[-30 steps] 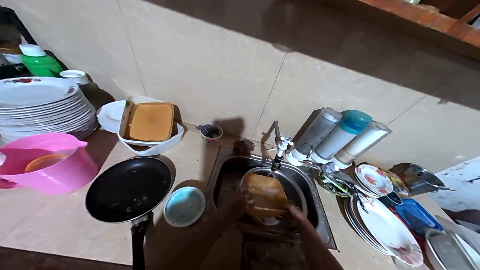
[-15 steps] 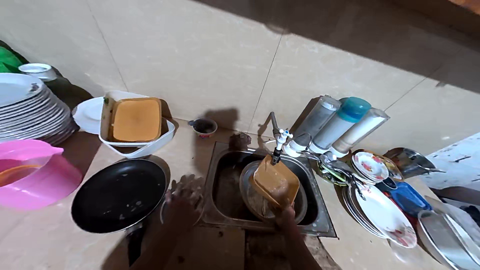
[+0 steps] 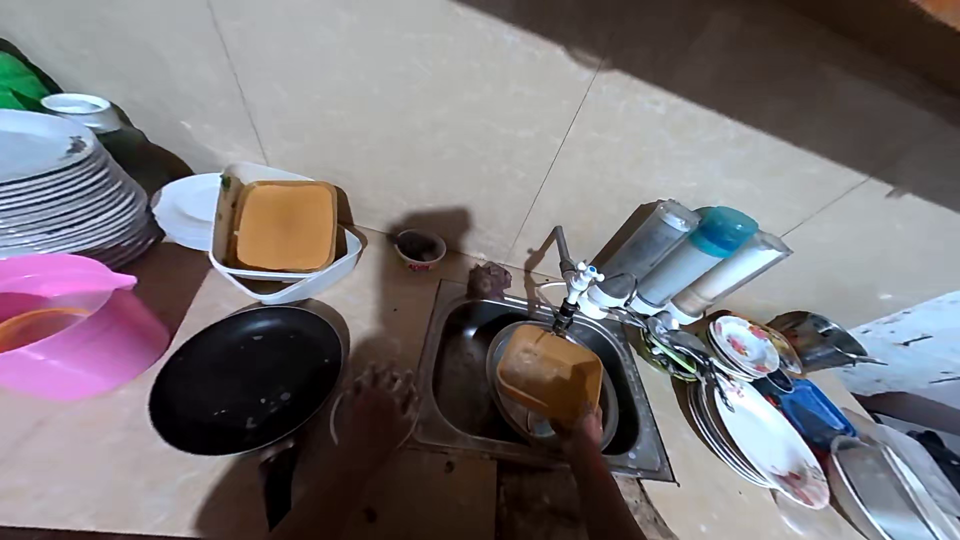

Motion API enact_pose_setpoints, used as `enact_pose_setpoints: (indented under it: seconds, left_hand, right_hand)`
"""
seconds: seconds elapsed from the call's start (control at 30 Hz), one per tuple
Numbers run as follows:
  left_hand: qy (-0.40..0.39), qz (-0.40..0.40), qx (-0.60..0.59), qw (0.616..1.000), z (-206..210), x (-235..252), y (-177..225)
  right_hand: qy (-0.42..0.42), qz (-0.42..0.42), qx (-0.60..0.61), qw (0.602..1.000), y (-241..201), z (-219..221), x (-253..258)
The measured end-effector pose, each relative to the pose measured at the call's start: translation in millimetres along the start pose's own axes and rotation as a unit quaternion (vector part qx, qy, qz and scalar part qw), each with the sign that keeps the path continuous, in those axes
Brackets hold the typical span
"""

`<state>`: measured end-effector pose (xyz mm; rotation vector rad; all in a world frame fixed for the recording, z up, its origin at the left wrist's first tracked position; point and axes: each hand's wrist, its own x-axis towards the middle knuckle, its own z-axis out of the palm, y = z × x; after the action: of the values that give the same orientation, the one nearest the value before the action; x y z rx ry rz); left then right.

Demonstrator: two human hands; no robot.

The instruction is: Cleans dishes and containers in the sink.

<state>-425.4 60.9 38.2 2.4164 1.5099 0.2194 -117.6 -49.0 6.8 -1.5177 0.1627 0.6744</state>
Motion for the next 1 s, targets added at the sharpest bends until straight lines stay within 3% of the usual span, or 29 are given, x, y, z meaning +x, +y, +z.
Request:
enact_pose_setpoints:
  seconds: [0.37,0.47,0.6,0.7,0.8,0.9,1.0]
  left_hand:
    - [0.000,0.004,-0.003,1.000,0,1,-1]
    - [-0.004,0.004,0.000,1.000,0,2,-2]
    - [-0.014,0.001,-0.005,1.000,-1,3,-2]
    - [-0.019,0.000,0.003,1.000,-1,4,-2]
    - [-0.025,0.000,0.001,1.000,-1,4,-3]
    - [-0.023,0.001,-0.010,1.000,-1,4,-3]
    - [-0.028,0.001,-0.008,1.000,0,5,-3]
  right_hand:
    - [-0.129,0.149,0.108,0.974,6,38,-43]
    - [-0.131,0.078,0.069,0.986,8,61,-46]
    - [-0.142,-0.134,-0.026,0.980,15,75,-34]
    - [-0.134,-0.387,-0.132,0.903,26,72,-23]
    - [-0.112,-0.608,-0.221,0.754,37,74,-21]
    - [-0.122,-0.679,-0.286,0.665,39,77,-24]
    - [-0.130,-0.730,-0.295,0.602,36,80,-18]
